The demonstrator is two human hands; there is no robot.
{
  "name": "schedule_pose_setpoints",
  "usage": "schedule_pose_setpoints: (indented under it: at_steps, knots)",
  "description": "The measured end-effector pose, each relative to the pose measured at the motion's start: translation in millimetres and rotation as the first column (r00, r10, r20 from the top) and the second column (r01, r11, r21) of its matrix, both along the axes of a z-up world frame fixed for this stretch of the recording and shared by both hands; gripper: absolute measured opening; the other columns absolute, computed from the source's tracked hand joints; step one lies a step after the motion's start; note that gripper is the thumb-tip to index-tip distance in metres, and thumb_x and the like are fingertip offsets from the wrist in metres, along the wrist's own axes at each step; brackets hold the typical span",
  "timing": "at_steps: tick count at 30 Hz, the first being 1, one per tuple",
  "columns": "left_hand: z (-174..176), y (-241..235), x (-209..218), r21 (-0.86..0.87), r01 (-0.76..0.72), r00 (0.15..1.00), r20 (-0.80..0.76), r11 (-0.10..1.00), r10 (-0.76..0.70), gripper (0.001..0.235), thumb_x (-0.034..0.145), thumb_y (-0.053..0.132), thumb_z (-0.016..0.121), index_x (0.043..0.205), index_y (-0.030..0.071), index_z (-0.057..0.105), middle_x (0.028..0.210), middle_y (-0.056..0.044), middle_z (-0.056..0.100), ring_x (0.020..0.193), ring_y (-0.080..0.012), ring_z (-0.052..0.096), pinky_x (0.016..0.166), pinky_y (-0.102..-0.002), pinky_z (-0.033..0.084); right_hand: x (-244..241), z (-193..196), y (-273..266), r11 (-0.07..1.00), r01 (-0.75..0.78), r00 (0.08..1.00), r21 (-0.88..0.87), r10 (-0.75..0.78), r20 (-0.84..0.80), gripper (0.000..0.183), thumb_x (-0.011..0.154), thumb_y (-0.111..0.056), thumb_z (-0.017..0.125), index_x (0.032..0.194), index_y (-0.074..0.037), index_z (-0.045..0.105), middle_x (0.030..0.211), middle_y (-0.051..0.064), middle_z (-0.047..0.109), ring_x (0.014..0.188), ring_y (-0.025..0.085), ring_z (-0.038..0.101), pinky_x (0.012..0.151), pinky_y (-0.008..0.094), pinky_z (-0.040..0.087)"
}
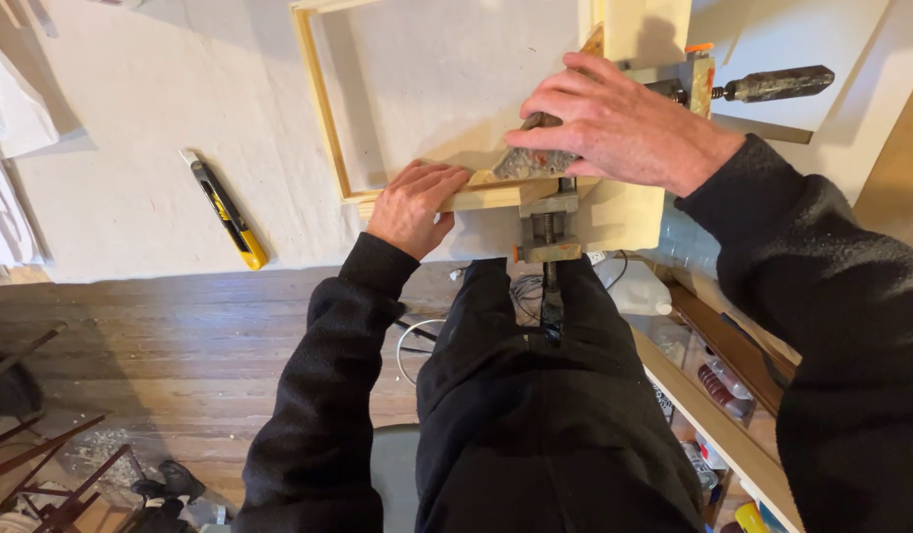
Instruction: The person applies wood glue to the mitered end of a wooden frame moulding piece, fits the piece onto a picture frame corner, and secures the corner in a corner vise. They tighten the vise, tap a fastener with a hammer, and trim excess material with a utility knife while the frame stays clamped.
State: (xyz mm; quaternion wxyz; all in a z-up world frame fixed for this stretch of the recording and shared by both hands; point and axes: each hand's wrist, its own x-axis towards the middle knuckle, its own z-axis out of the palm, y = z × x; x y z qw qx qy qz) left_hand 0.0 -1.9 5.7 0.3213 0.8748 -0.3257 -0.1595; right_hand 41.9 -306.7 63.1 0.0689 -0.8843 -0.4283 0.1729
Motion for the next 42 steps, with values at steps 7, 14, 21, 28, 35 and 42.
schedule_pose_setpoints:
  at_steps: [7, 14, 21, 28, 35, 42]
  knots:
    - [5.5, 0.9, -1.1, -0.053, 0.017, 0.997, 0.073, 0.998, -0.013, 0.058, 0.069, -0.002, 0.076, 0.126, 0.004, 0.066, 0.124, -0.01, 0.07, 0.118, -0.031, 0.064, 0.103, -0.043, 0.051, 1.4, -9.0, -9.1, 0.987, 0.059, 0.991, 0.148, -0.04, -0.126, 0.07, 0.072, -0.025, 0.085, 0.138, -0.021, 0.062, 0.135, 0.011, 0.06, 0.132, 0.024, 0.053, 0.124, 0.054, 0.025]
    - [32.1, -0.4, -4.0, -0.029, -0.005, 0.983, 0.182, 1.0, 0.01, 0.06, 0.068, 0.003, 0.079, 0.127, 0.003, 0.066, 0.124, -0.013, 0.066, 0.112, -0.033, 0.062, 0.105, -0.05, 0.046, 2.8, 4.0, -2.9, 0.973, 0.153, 0.976, 0.175, -0.12, -0.182, 0.07, 0.069, -0.024, 0.086, 0.135, -0.016, 0.065, 0.136, 0.011, 0.06, 0.136, 0.026, 0.05, 0.124, 0.049, 0.024]
    - [28.6, -4.0, -21.1, -0.077, -0.007, 0.964, 0.263, 0.997, 0.027, 0.033, 0.088, 0.003, 0.077, 0.12, 0.009, 0.07, 0.114, -0.003, 0.065, 0.106, -0.026, 0.062, 0.091, -0.041, 0.049, 2.5, 8.3, -3.1, 0.959, 0.195, 0.966, 0.204, -0.152, -0.209, 0.068, 0.069, -0.024, 0.086, 0.133, -0.013, 0.067, 0.133, 0.011, 0.061, 0.135, 0.027, 0.05, 0.126, 0.048, 0.026]
    - [21.2, -37.8, -29.2, -0.09, 0.072, 0.951, 0.305, 0.993, -0.041, 0.051, 0.082, 0.004, 0.072, 0.132, 0.015, 0.069, 0.124, -0.004, 0.061, 0.114, -0.0252, 0.06, 0.094, -0.041, 0.048, 2.0, 9.0, -3.9, 0.944, 0.193, 0.967, 0.267, -0.136, -0.217, 0.064, 0.071, -0.02, 0.086, 0.131, -0.012, 0.068, 0.132, 0.01, 0.061, 0.136, 0.027, 0.05, 0.126, 0.048, 0.025]
    - [11.7, -61.8, -39.5, 0.068, 0.104, 0.92, 0.373, 0.992, -0.122, 0.053, 0.093, 0.016, 0.067, 0.145, 0.023, 0.064, 0.129, -0.005, 0.054, 0.12, -0.0235, 0.053, 0.098, -0.043, 0.042, -0.2, -4.1, -7.8, 0.943, 0.207, 0.964, 0.262, -0.151, -0.218, 0.061, 0.073, -0.022, 0.086, 0.13, -0.013, 0.068, 0.132, 0.011, 0.061, 0.134, 0.027, 0.051, 0.127, 0.048, 0.024]
    - [11.3, -73.9, -37.6, 0.064, 0.149, 0.905, 0.393, 0.987, -0.163, 0.053, 0.091, 0.017, 0.066, 0.143, 0.02, 0.064, 0.131, -0.005, 0.055, 0.127, -0.023, 0.053, 0.105, -0.049, 0.04, -2.6, -7.3, -9.6, 0.943, 0.205, 0.968, 0.261, -0.155, -0.199, 0.063, 0.07, -0.021, 0.085, 0.13, -0.013, 0.069, 0.135, 0.011, 0.061, 0.138, 0.027, 0.049, 0.122, 0.047, 0.023]
